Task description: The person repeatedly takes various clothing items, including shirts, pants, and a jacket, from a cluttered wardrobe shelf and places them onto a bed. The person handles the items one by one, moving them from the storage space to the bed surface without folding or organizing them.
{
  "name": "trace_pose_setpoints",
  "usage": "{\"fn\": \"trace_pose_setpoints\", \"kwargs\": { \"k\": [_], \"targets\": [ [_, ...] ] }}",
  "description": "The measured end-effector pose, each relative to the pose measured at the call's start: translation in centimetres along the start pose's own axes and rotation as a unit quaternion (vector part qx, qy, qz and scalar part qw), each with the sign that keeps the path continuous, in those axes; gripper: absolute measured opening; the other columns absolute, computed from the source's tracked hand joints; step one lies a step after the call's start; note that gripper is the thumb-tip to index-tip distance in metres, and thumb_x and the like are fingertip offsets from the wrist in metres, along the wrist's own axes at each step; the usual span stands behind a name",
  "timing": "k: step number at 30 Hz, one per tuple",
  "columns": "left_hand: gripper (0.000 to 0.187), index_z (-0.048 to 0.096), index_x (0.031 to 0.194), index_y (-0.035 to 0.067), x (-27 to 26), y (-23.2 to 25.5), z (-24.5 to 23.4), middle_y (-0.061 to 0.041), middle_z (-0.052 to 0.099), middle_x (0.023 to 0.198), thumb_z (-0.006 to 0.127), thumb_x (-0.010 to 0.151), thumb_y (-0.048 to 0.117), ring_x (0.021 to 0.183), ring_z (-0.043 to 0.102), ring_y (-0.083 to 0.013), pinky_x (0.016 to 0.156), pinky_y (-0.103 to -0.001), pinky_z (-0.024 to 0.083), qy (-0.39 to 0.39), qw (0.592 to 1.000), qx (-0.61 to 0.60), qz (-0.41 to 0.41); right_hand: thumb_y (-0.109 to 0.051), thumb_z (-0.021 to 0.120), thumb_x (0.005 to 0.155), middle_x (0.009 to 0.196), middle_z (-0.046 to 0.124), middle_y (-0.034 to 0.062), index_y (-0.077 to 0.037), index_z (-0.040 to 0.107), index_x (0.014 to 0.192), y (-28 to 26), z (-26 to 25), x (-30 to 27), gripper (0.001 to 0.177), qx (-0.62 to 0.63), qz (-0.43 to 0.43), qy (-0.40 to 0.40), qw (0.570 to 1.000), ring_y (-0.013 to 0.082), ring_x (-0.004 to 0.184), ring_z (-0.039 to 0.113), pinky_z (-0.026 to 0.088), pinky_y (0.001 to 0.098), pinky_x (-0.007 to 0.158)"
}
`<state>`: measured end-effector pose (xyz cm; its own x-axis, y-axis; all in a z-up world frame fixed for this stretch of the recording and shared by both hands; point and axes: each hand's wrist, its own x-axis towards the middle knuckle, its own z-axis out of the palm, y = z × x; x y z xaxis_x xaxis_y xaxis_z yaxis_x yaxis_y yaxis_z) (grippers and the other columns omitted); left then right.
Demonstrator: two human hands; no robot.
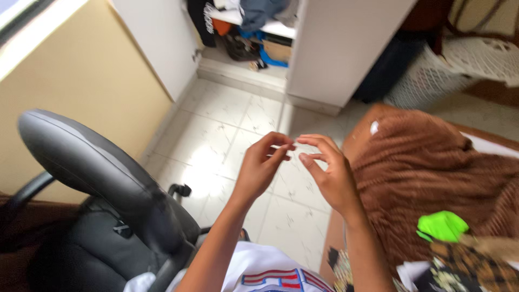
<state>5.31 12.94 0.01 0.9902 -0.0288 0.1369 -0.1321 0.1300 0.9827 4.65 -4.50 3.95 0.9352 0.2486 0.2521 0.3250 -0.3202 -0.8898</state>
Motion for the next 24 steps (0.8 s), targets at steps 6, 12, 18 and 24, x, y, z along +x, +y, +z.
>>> {"fn": "trace_pose_setpoints", "kwargs": {
  "k": [6,12,18,24],
  "targets": [
    [0.022,0.072,0.106,0.002,4.6,1.5,-11.9,-0.006,0.077,0.095,0.064,0.099,0.021,0.086,0.071,-0.0161,0.077,-0.029,0.056,0.101,0.986,0.135,-0.010,-0.017,0.067,0.094,0.134,0.061,0.0088,-0.006,0.067,0.121,0.4,7.2,9.4,0.030,-0.006,-0.054,-0.023,0.998,0.0200,0.124,0.062,0.056,0.0344,0.098],
    [0.020,0.071,0.105,0.006,9.4,0.7,-19.0,-0.003,0.080,0.099,0.059,0.096,0.020,0.088,0.074,-0.0146,0.078,-0.029,0.055,0.154,0.978,0.110,-0.088,-0.024,0.065,0.093,0.133,0.067,0.0003,-0.015,0.070,0.121,0.8,10.5,15.1,0.029,-0.025,0.104,-0.058,0.993,0.0164,0.116,0.066,0.053,0.0343,0.098],
    [0.019,0.071,0.106,0.006,15.4,-0.8,-20.8,-0.005,0.079,0.099,0.060,0.096,0.018,0.090,0.073,-0.0154,0.081,-0.030,0.055,0.160,0.978,0.090,-0.103,-0.025,0.066,0.092,0.130,0.068,0.0015,-0.014,0.070,0.123,5.5,10.4,23.8,0.033,-0.012,0.107,-0.059,0.992,0.0170,0.103,0.068,0.055,0.0340,0.092],
    [0.022,0.072,0.109,0.005,23.2,-2.5,-23.5,-0.006,0.080,0.100,0.060,0.097,0.019,0.090,0.072,-0.0162,0.081,-0.031,0.055,0.212,0.967,0.097,-0.103,-0.023,0.064,0.095,0.127,0.068,0.0014,-0.010,0.069,0.127,9.4,9.4,34.6,0.035,0.058,0.107,-0.061,0.991,0.0159,0.102,0.065,0.052,0.0319,0.091]
  ]
}}
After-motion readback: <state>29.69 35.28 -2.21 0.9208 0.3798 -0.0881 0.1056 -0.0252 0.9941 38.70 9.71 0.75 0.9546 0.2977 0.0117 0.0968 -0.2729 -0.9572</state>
